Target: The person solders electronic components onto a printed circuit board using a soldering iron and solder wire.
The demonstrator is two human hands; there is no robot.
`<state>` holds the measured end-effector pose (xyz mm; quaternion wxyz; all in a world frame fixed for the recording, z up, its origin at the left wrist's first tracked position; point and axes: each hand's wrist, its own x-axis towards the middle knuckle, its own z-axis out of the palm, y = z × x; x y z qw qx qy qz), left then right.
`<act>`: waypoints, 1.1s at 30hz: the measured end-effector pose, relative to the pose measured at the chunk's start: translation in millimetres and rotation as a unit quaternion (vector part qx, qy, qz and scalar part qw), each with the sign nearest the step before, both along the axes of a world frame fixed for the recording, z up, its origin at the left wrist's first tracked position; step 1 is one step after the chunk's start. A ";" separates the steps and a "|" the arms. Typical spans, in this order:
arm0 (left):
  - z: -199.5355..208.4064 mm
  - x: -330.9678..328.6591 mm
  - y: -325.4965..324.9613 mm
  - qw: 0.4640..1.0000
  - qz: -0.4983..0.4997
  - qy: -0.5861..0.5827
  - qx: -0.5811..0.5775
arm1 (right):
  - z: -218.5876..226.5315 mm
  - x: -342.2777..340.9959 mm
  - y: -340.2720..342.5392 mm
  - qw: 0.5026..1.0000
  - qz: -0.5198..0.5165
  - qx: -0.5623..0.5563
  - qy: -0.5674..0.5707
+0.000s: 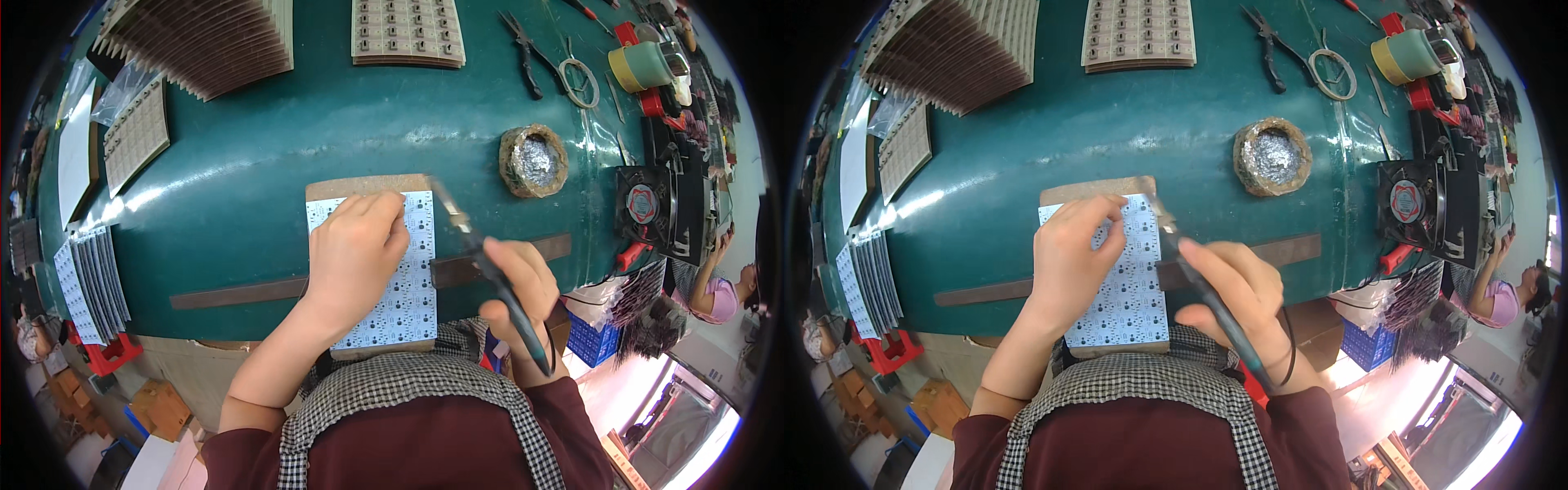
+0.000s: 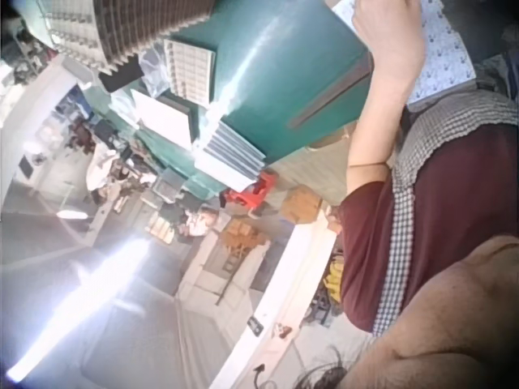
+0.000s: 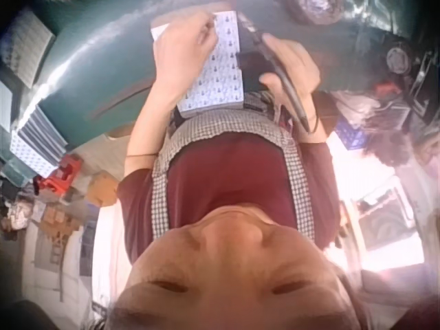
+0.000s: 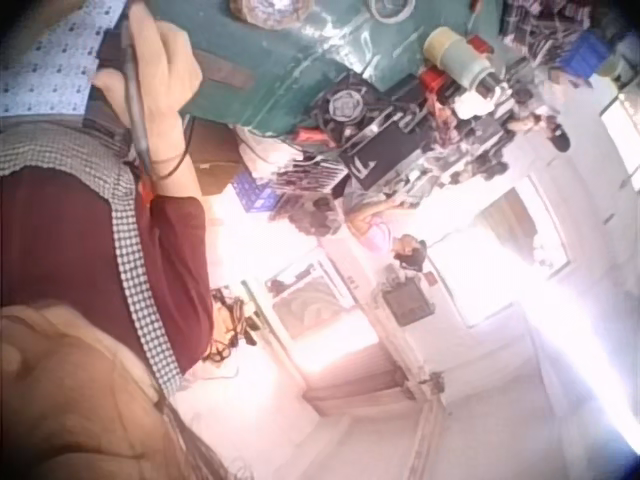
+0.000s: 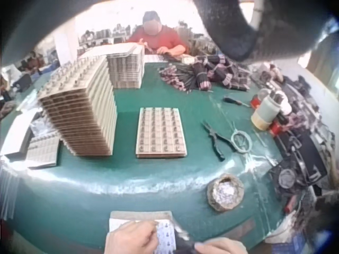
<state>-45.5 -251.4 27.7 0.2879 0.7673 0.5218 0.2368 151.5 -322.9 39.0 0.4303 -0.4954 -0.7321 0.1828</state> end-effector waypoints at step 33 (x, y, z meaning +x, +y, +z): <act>-5.9 16.3 0.4 0.998 0.032 0.003 0.061 | -9.4 -6.4 -4.2 0.998 -0.049 -0.027 0.022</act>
